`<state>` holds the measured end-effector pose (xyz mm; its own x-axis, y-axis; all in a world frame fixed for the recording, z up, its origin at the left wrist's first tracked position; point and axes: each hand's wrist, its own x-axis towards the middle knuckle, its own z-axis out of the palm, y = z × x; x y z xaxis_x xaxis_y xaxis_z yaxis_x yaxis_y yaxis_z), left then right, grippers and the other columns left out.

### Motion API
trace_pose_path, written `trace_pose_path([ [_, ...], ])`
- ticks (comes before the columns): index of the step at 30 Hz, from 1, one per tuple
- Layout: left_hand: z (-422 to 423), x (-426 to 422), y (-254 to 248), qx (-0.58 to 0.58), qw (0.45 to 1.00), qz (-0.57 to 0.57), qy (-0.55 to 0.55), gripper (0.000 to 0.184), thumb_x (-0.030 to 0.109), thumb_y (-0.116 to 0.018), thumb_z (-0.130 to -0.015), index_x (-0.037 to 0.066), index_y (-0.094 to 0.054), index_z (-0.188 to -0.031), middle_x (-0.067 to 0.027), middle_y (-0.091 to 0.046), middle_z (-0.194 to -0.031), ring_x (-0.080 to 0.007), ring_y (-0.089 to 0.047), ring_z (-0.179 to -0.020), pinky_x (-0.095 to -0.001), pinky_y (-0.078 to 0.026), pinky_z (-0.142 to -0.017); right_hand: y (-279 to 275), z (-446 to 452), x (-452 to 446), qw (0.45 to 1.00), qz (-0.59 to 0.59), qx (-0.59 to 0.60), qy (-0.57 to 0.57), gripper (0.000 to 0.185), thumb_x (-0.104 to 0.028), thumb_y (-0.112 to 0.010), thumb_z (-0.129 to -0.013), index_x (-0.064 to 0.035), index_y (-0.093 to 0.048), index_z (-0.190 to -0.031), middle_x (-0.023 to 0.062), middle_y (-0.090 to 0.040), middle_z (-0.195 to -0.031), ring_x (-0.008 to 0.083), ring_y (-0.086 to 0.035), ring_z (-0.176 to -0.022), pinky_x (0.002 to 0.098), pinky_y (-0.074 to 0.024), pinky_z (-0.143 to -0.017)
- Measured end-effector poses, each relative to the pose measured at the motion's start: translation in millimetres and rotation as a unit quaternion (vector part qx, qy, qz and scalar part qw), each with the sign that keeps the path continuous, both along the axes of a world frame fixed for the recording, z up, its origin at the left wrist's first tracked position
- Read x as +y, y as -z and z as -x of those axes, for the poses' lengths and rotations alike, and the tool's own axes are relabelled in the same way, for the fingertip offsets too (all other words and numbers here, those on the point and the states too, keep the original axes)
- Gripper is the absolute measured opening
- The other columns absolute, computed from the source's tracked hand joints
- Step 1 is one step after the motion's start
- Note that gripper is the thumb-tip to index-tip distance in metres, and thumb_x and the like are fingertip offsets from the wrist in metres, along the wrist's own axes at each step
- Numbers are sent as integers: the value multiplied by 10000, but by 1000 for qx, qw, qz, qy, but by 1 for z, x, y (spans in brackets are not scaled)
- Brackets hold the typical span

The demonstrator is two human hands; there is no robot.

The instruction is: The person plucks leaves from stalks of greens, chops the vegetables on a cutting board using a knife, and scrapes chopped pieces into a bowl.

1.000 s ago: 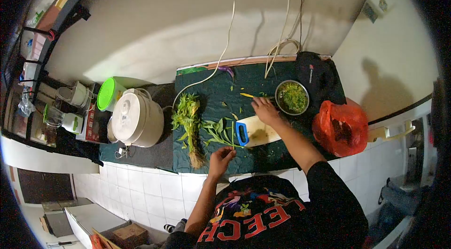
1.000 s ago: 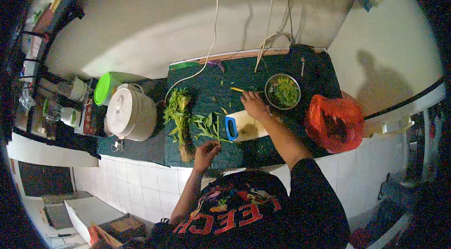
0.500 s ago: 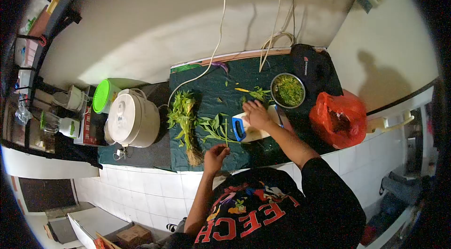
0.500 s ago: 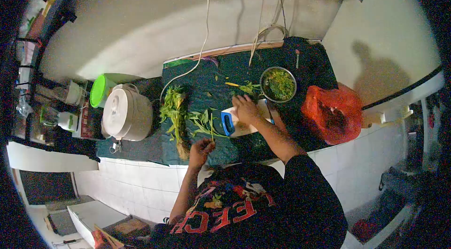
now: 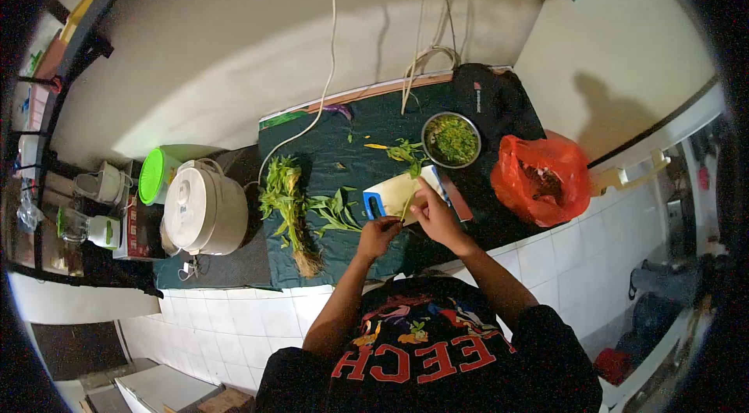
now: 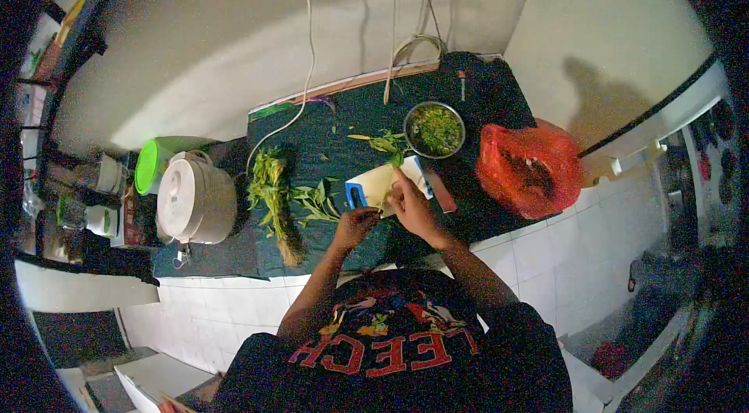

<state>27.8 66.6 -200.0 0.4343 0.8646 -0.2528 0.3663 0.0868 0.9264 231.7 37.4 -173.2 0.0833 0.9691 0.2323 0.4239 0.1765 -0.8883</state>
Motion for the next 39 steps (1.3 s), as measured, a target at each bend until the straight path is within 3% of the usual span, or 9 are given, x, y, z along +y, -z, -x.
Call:
trace_pose_path([
  [4,-10,3,-7,87,996,24,25,266,214,-677,-888,50,-709,-1094,-101,-734,-928,-164,-686,-831,-304,-530,-764,9,-14,-4,995,38,77,43,647,-84,-662,-900,-103,-351,-1467,107,-623,-1077,162,-638,-794,289,-529,-631],
  [14,-31,78,32,137,965,-218,39,250,222,-642,-865,60,-721,-1038,-149,-718,-949,-325,-696,-864,-402,-547,-764,37,-22,-36,994,91,-6,67,508,-111,-664,-905,-38,-441,-1356,119,-617,-1071,155,-629,-817,274,-514,-669],
  [16,-31,81,33,250,954,-162,35,292,227,-647,-855,69,-701,-1095,-171,-700,-1023,-339,-676,-935,-436,-540,-790,45,-25,-53,990,121,19,68,505,-101,-659,-891,-24,-443,-1341,160,-600,-1086,236,-633,-878,327,-523,-731],
  [18,-22,78,36,279,948,-153,8,358,235,-653,-848,84,-665,-1172,-192,-658,-1116,-379,-629,-1009,-459,-522,-833,41,-29,-72,971,41,-198,129,512,-81,-654,-855,-24,-457,-1325,195,-589,-1096,339,-598,-996,399,-500,-855],
  [20,-3,68,39,265,937,-219,-64,365,200,-644,-845,85,-643,-1191,-194,-618,-1142,-411,-576,-1047,-485,-486,-880,30,-34,-86,956,52,-253,141,472,-79,-644,-840,-24,-496,-1285,205,-586,-1095,370,-570,-1037,420,-476,-897],
  [28,73,-5,43,325,889,-314,67,261,100,-552,-827,113,-649,-1069,-115,-594,-1092,-334,-542,-1057,-459,-430,-904,35,-41,-25,951,35,-298,75,239,-42,-556,-837,-12,-641,-1059,142,-604,-1091,336,-556,-1070,414,-463,-913],
  [31,74,-6,40,400,811,-414,108,225,139,-554,-826,142,-647,-1031,-82,-588,-1054,-291,-528,-1048,-421,-399,-910,40,-23,34,930,10,-368,-18,312,-46,-577,-793,-39,-645,-1097,119,-608,-1106,303,-556,-1079,415,-474,-895],
  [35,61,4,-1,372,831,-401,102,194,162,-567,-853,123,-649,-1024,-81,-611,-1031,-295,-539,-1046,-434,-404,-899,62,-4,80,897,-11,-440,-48,320,-74,-584,-794,-51,-639,-1109,114,-590,-1158,312,-554,-1093,424,-487,-889],
  [39,50,8,-43,178,916,-354,-60,141,116,-601,-883,74,-662,-1003,-104,-650,-953,-330,-586,-953,-442,-450,-821,70,9,102,856,48,-497,-136,296,-87,-576,-807,-54,-634,-1096,105,-582,-1148,322,-557,-1083,435,-494,-877],
])
